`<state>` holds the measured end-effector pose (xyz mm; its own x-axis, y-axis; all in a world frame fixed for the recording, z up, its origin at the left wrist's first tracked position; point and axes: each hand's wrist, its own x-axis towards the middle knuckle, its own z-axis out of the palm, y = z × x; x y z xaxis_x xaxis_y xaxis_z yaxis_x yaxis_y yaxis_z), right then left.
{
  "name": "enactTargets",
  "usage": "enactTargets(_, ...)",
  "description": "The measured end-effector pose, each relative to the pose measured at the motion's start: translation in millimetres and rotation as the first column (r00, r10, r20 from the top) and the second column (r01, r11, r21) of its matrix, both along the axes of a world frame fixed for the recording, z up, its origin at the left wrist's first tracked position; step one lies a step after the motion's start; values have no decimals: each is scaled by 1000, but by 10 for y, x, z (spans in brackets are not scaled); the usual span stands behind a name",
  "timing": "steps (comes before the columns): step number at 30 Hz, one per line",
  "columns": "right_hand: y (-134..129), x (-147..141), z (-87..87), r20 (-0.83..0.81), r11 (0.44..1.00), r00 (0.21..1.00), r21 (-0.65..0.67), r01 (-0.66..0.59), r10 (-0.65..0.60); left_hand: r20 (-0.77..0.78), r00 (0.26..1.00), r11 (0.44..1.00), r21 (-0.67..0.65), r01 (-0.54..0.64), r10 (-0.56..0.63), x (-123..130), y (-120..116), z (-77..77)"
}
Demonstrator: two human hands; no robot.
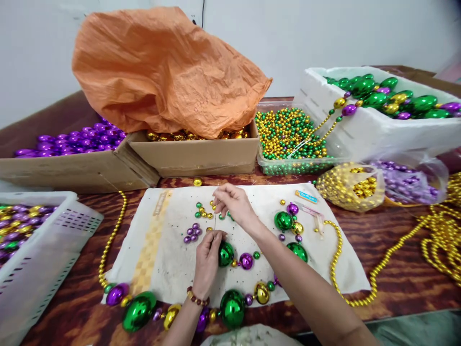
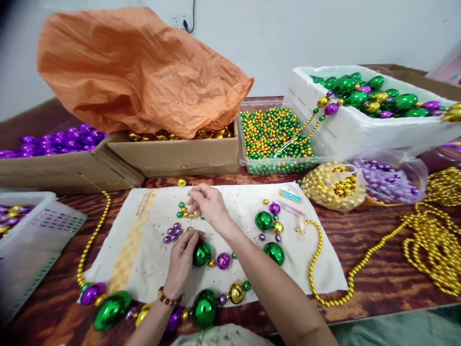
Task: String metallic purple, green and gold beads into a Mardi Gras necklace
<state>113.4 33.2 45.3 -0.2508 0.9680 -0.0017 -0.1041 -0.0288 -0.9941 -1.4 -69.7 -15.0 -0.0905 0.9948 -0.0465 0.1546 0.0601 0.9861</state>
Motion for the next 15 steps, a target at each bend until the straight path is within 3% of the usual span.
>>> enactTargets(3,-110,9,-130,48,991,990,-28,-135,136,-25,1000,1000,1,-1,1,-22,26,-53)
enactTargets(7,-263,51,-227,120,974,967,-7,-227,226,-9,1000,1000,23,-5,5,-31,43,-92)
enactTargets(11,-278,86,-215,150,970,960,14,-241,236,2,1000,999,31,7,-7,-25,35,-67)
enactTargets(15,-230,113,-199,91,969,965,-52,-241,245,-6,1000,999,46,10,-10,-20,34,-15)
